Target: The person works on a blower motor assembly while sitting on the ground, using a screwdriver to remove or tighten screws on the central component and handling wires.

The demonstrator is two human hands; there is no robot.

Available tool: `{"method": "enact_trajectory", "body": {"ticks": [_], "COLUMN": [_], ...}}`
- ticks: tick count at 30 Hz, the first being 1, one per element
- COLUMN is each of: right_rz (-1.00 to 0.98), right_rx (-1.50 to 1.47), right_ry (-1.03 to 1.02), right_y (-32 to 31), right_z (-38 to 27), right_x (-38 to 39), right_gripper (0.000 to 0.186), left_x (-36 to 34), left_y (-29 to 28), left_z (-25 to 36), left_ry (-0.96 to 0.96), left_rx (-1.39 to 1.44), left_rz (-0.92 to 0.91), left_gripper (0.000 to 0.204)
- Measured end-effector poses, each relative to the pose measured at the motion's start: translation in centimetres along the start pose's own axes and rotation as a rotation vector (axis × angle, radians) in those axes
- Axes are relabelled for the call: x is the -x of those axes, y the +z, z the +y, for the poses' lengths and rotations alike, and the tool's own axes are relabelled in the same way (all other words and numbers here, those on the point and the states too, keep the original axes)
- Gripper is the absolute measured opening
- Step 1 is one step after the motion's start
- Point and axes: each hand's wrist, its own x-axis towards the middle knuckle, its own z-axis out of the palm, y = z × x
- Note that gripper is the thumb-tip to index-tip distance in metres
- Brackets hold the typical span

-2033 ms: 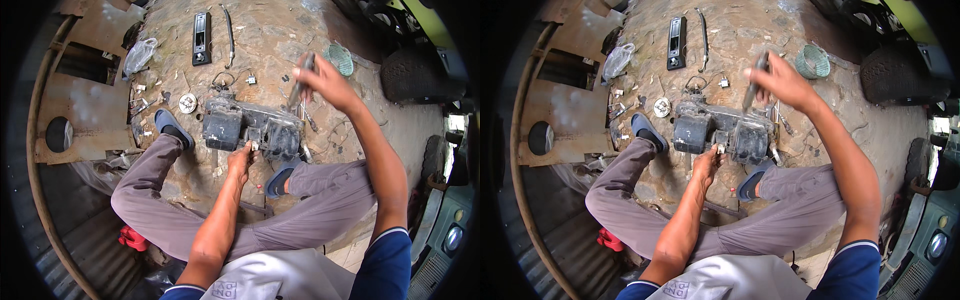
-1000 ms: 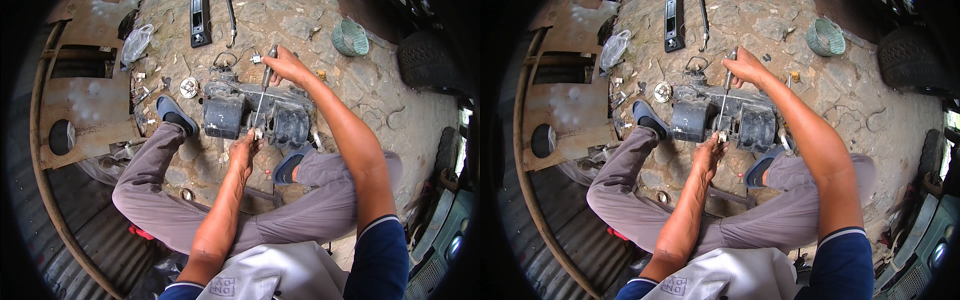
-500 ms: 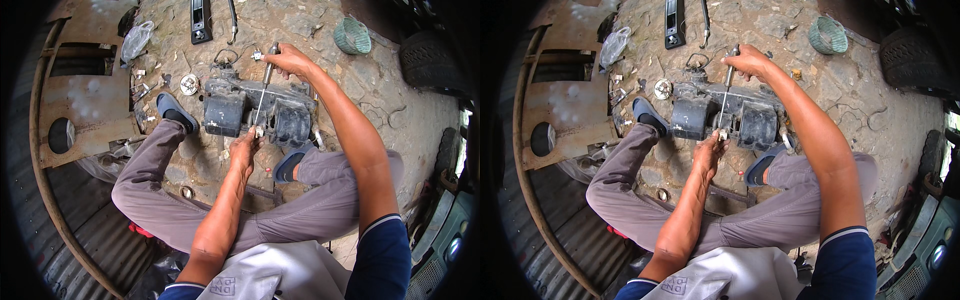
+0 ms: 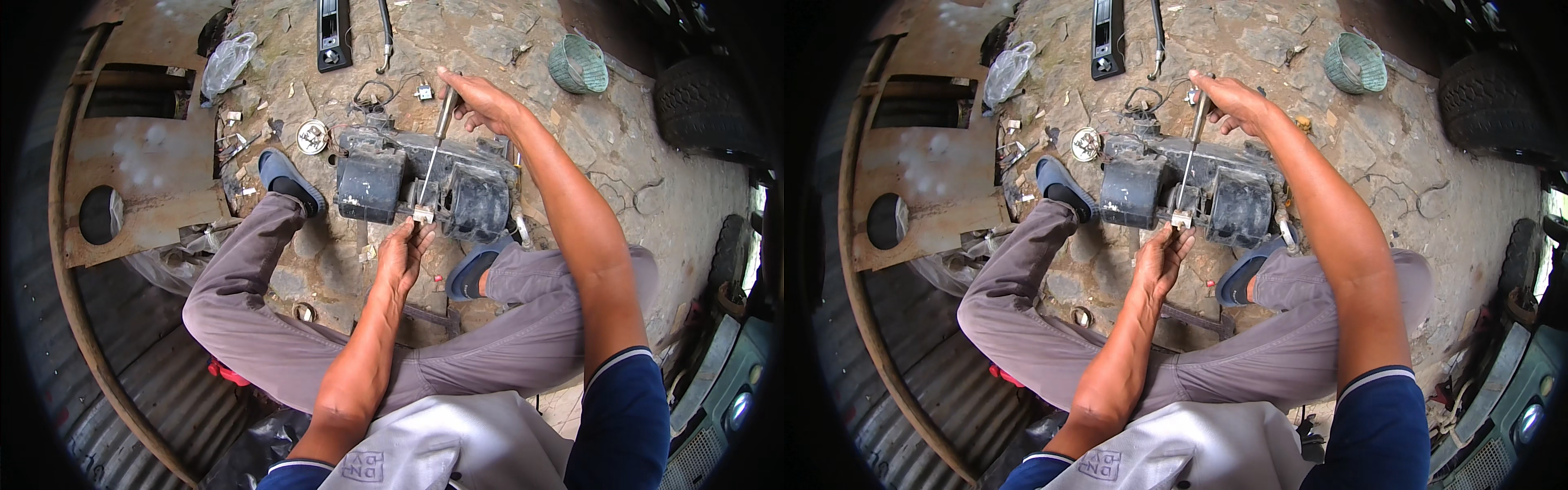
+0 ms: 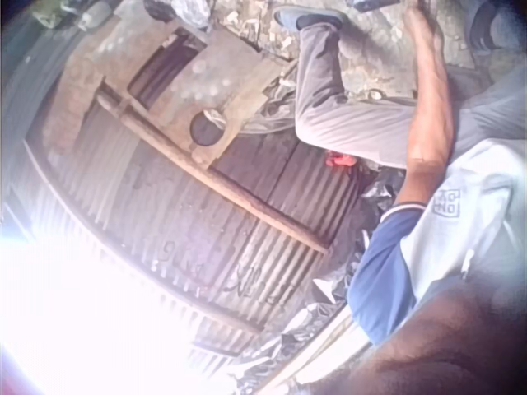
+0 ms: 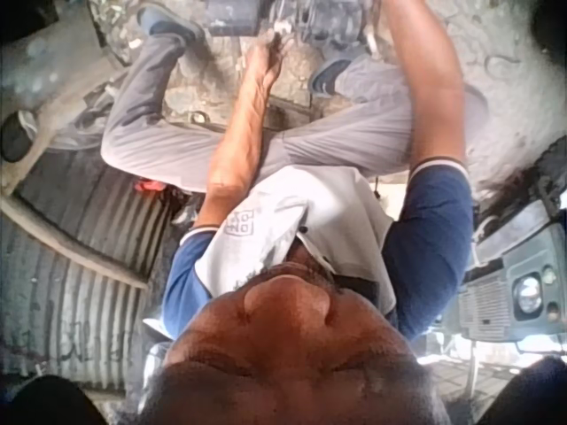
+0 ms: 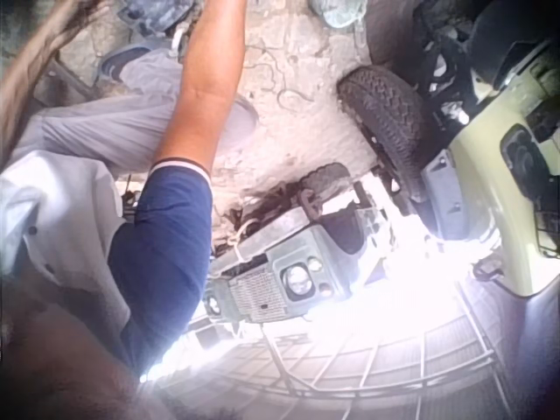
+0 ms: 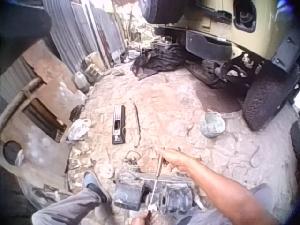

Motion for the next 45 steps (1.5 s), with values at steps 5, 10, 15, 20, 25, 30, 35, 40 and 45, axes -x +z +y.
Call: {"method": "enact_trajectory", "body": {"ticks": [5, 10, 15, 20, 25, 30, 35, 40, 45], "right_rz": [0.059, 0.218, -0.067, 0.034, 0.016, -0.172, -0.071, -0.139, -0.188], "right_rx": [0.207, 0.364, 0.304, 0.628, 0.726, 0.473, 0.917, 0.800, 0.506], "right_ry": [-0.034, -0.174, -0.202, -0.003, -0.065, -0.056, 0.010, 0.006, -0.061], "right_y": [-0.4, 0.2, -1.9, -0.6, 0.0, -0.2, 0.9, 0.0, -0.1], "right_z": [-0.3, -0.1, -1.7, -3.8, -3.3, -4.9, -6.9, -5.3, -5.1], "right_x": [-1.1, -1.3, -0.6, -0.2, -3.2, -2.1, -1.4, -3.6, -2.1], "right_gripper": [0.046, 0.032, 0.036, 0.045, 0.045, 0.041, 0.041, 0.035, 0.031], "left_x": [-0.7, -1.1, -0.8, -0.7, -0.7, -0.8, -0.6, -0.6, -0.6], "left_y": [-0.5, -0.5, 0.0, 0.1, 0.4, 0.2, 0.5, 0.6, 0.6], "left_z": [-0.8, -1.1, -1.1, -0.9, -0.8, -1.1, -0.9, -0.8, -1.2], "left_ry": [-0.036, -0.027, 0.000, 0.008, 0.009, 0.042, 0.019, 0.024, 0.059], "left_rx": [0.072, 0.050, 0.008, -0.018, -0.031, -0.039, -0.026, -0.014, -0.068], "left_rz": [0.023, 0.041, 0.048, 0.054, 0.036, 0.019, 0.038, 0.048, 0.033], "left_gripper": [0.024, 0.022, 0.021, 0.020, 0.019, 0.018, 0.017, 0.018, 0.018]}}
